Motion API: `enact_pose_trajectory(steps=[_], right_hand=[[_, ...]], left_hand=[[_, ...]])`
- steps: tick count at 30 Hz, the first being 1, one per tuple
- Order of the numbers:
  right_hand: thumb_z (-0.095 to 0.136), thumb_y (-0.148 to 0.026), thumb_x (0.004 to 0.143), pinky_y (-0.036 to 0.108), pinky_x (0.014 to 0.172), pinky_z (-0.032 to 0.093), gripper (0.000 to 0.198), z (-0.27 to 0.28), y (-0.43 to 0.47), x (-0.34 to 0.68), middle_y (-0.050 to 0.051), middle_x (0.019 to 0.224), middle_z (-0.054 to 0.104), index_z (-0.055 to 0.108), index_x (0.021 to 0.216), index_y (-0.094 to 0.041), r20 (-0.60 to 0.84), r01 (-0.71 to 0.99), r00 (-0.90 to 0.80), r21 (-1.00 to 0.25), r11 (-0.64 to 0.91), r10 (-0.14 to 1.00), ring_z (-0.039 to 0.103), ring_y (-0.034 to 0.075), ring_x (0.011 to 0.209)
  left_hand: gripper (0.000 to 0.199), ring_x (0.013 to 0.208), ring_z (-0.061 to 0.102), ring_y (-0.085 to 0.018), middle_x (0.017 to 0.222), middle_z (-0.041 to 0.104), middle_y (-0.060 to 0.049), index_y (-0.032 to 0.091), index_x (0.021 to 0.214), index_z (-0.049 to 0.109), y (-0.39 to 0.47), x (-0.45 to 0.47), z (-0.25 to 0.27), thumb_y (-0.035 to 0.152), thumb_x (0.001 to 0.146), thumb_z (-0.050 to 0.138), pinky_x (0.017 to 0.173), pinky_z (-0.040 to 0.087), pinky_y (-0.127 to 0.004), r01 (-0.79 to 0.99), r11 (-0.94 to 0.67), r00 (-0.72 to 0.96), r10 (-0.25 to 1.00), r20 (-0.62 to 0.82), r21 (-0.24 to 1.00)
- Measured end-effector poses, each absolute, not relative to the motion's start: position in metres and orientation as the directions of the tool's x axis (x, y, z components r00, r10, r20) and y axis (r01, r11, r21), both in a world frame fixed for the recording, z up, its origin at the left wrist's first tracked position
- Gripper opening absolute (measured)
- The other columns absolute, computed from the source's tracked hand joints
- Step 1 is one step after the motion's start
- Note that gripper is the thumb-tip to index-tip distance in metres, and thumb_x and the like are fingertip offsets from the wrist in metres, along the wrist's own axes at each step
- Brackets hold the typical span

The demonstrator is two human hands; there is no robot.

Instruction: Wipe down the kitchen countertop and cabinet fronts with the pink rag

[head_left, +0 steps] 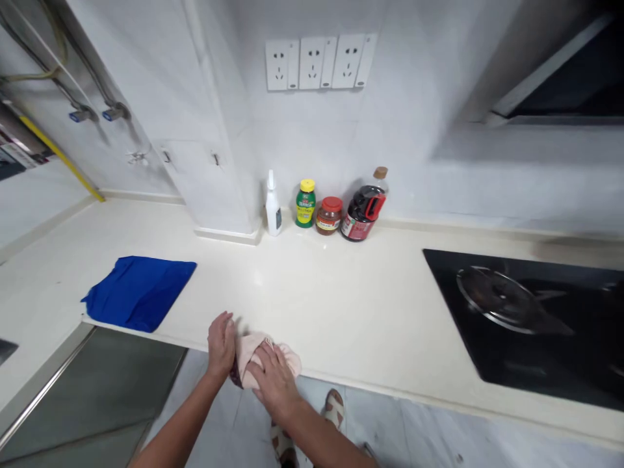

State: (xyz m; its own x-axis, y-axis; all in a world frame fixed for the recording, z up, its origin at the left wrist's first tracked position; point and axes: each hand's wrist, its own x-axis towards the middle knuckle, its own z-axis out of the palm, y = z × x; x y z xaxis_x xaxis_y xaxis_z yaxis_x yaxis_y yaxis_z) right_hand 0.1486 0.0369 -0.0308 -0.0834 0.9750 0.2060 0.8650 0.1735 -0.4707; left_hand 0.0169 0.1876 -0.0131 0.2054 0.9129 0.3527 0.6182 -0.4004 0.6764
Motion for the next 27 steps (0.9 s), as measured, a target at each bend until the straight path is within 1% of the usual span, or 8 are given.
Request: enact_pose_trajectory(steps=[2,4,8,11,15,19,22,27], right_hand=[[0.068,-0.024,0.089,0.051,0.120,0.031,0.031,-0.038,0.021,0.163,0.008,0.139,0.058,0.063,0.119,-0.029,0.215,0.900,-0.038,-0.416,0.127,0.976,0.042,0.026,0.142],[0.065,-0.019,0.090,0.050,0.117,0.034,0.025,-0.046,0.002,0.183,0.007,0.134,0.061,0.064,0.113,-0.029,0.242,0.927,0.033,-0.370,0.061,0.970,0.047,0.025,0.138],[0.066,-0.009,0.082,0.052,0.117,0.033,0.032,-0.060,-0.054,0.233,0.007,0.136,0.060,0.065,0.107,-0.028,0.314,0.944,0.172,-0.323,-0.065,0.934,0.046,0.025,0.137],[0.063,-0.007,0.075,0.056,0.117,0.032,0.034,-0.068,-0.106,0.284,0.011,0.138,0.057,0.064,0.104,-0.024,0.298,0.942,0.264,-0.285,-0.179,0.917,0.042,0.028,0.140],[0.057,-0.012,0.079,0.057,0.116,0.032,0.027,-0.076,-0.175,0.359,0.018,0.138,0.053,0.059,0.105,-0.020,0.302,0.924,0.379,-0.173,-0.341,0.875,0.040,0.029,0.141],[0.053,-0.021,0.086,0.056,0.115,0.033,0.024,-0.074,-0.228,0.424,0.019,0.139,0.052,0.053,0.109,-0.021,0.307,0.839,0.534,-0.084,-0.537,0.787,0.037,0.030,0.143],[0.051,-0.022,0.085,0.053,0.111,0.036,0.024,-0.059,-0.258,0.469,0.019,0.137,0.054,0.052,0.109,-0.021,0.269,0.749,0.648,-0.057,-0.660,0.713,0.042,0.030,0.139],[0.052,-0.022,0.080,0.041,0.088,0.048,0.025,-0.034,-0.276,0.512,0.015,0.113,0.061,0.054,0.105,-0.019,0.210,0.547,0.826,-0.077,-0.834,0.522,0.058,0.028,0.110]], left_hand=[[0.044,0.126,0.056,-0.027,0.126,0.063,-0.014,0.019,0.118,0.063,0.193,0.024,-0.017,0.048,0.102,0.034,0.112,0.043,-0.051,0.613,-0.430,0.258,0.902,0.347,0.663],[0.041,0.127,0.055,-0.028,0.124,0.064,-0.013,0.020,0.115,0.064,0.196,0.031,-0.022,0.048,0.101,0.037,0.112,0.042,-0.050,0.616,-0.451,0.299,0.892,0.338,0.646],[0.038,0.123,0.057,-0.027,0.123,0.065,-0.012,0.021,0.109,0.065,0.197,0.035,-0.027,0.045,0.100,0.038,0.109,0.043,-0.049,0.649,-0.470,0.342,0.883,0.322,0.599],[0.038,0.121,0.058,-0.027,0.123,0.065,-0.012,0.020,0.105,0.067,0.196,0.034,-0.025,0.045,0.099,0.038,0.109,0.043,-0.048,0.675,-0.481,0.363,0.876,0.316,0.559],[0.040,0.122,0.056,-0.030,0.122,0.064,-0.014,0.020,0.101,0.069,0.193,0.038,-0.022,0.044,0.099,0.038,0.107,0.041,-0.050,0.703,-0.484,0.373,0.875,0.310,0.521],[0.042,0.123,0.055,-0.034,0.124,0.063,-0.017,0.017,0.101,0.071,0.193,0.043,-0.021,0.044,0.098,0.038,0.103,0.042,-0.054,0.738,-0.482,0.380,0.875,0.299,0.473],[0.041,0.124,0.054,-0.034,0.126,0.063,-0.016,0.018,0.101,0.071,0.195,0.045,-0.020,0.042,0.099,0.038,0.101,0.043,-0.055,0.779,-0.469,0.382,0.881,0.278,0.415],[0.044,0.125,0.053,-0.035,0.130,0.061,-0.017,0.018,0.104,0.071,0.194,0.048,-0.017,0.044,0.100,0.035,0.100,0.044,-0.056,0.803,-0.464,0.395,0.884,0.249,0.375]])
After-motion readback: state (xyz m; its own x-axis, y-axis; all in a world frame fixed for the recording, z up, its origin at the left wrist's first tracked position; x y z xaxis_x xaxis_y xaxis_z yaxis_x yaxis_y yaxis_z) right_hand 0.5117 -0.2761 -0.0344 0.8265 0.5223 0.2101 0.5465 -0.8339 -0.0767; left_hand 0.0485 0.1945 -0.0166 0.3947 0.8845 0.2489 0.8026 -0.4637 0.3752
